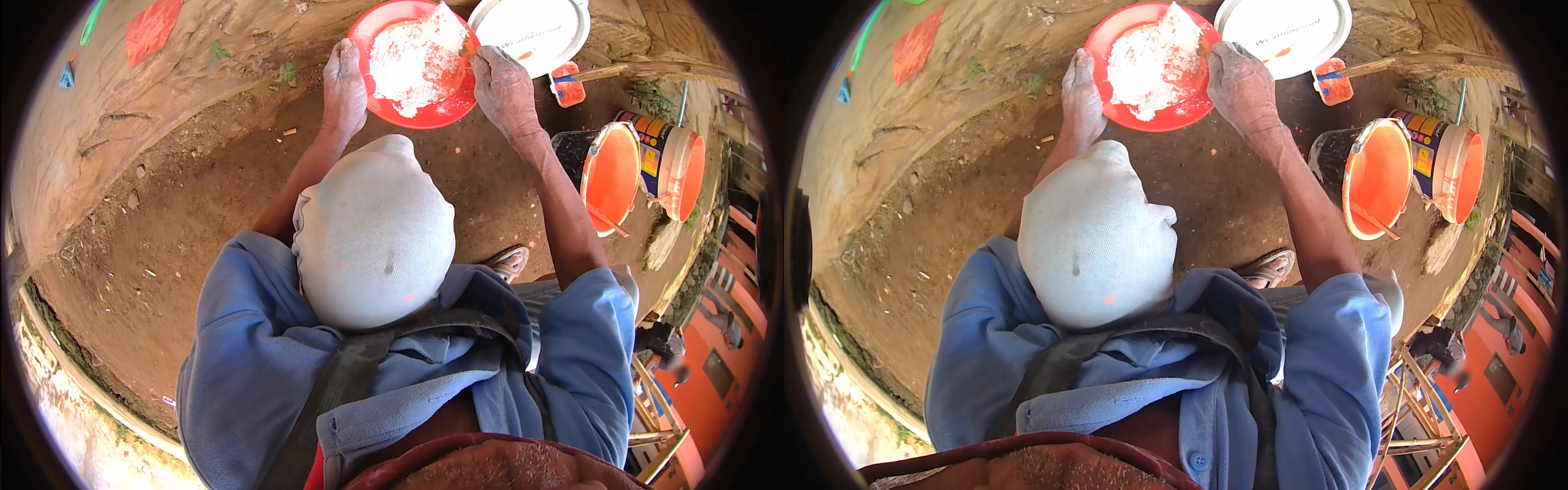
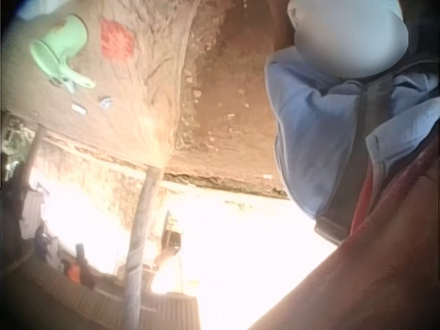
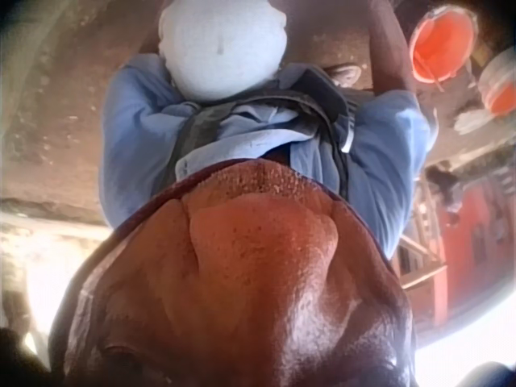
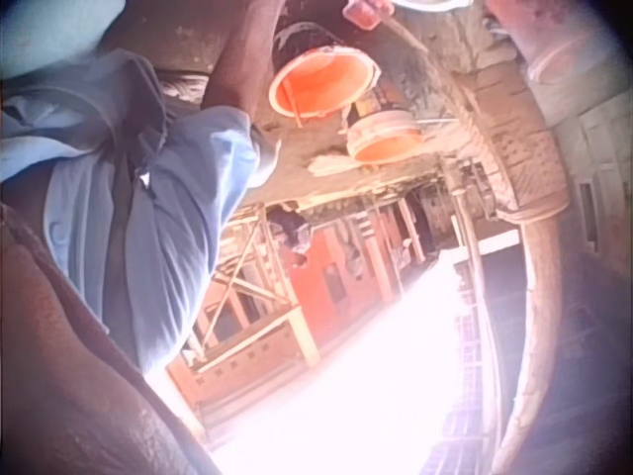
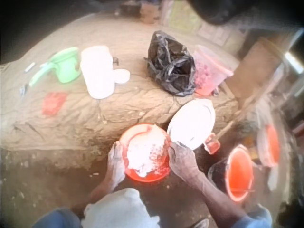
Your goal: The person scoops red paint from a bucket into a red bowl using a trowel. They then add a white powder from a bag into the bowl and mix the contents with the trowel. Finally, they add a small amount of liquid from a yellow container and continue mixing.
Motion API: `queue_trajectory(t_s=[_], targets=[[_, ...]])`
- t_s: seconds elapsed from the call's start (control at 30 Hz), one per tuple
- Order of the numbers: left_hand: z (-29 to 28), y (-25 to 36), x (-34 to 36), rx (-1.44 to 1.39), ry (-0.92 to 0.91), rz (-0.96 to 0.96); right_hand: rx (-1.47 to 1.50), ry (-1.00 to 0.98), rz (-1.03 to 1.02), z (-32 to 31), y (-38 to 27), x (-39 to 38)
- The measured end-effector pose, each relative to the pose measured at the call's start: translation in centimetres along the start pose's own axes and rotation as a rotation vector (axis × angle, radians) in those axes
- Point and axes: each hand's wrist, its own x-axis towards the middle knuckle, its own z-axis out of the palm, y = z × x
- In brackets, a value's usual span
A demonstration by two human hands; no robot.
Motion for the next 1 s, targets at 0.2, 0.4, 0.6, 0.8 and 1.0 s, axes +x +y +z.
queue_trajectory(t_s=[0.2,0.4,0.6,0.8,1.0], targets=[[0.0,0.1,0.4,-0.032,-0.002,-0.017,0.039,-0.034,-0.227,1.1,-1.2,-0.2],[1.1,0.6,0.1,-0.08,0.007,-0.032,0.003,0.033,-0.199,0.6,0.2,1.3],[-0.2,-0.8,1.2,-0.051,0.044,0.038,0.08,-0.084,-0.017,-0.7,-4.6,-3.1],[0.1,-0.9,1.0,-0.066,0.136,0.071,0.071,0.001,0.098,1.1,-4.9,-3.3],[0.7,0.1,0.0,-0.111,0.155,0.07,0.16,-0.017,0.093,1.7,-7.6,-4.1]])
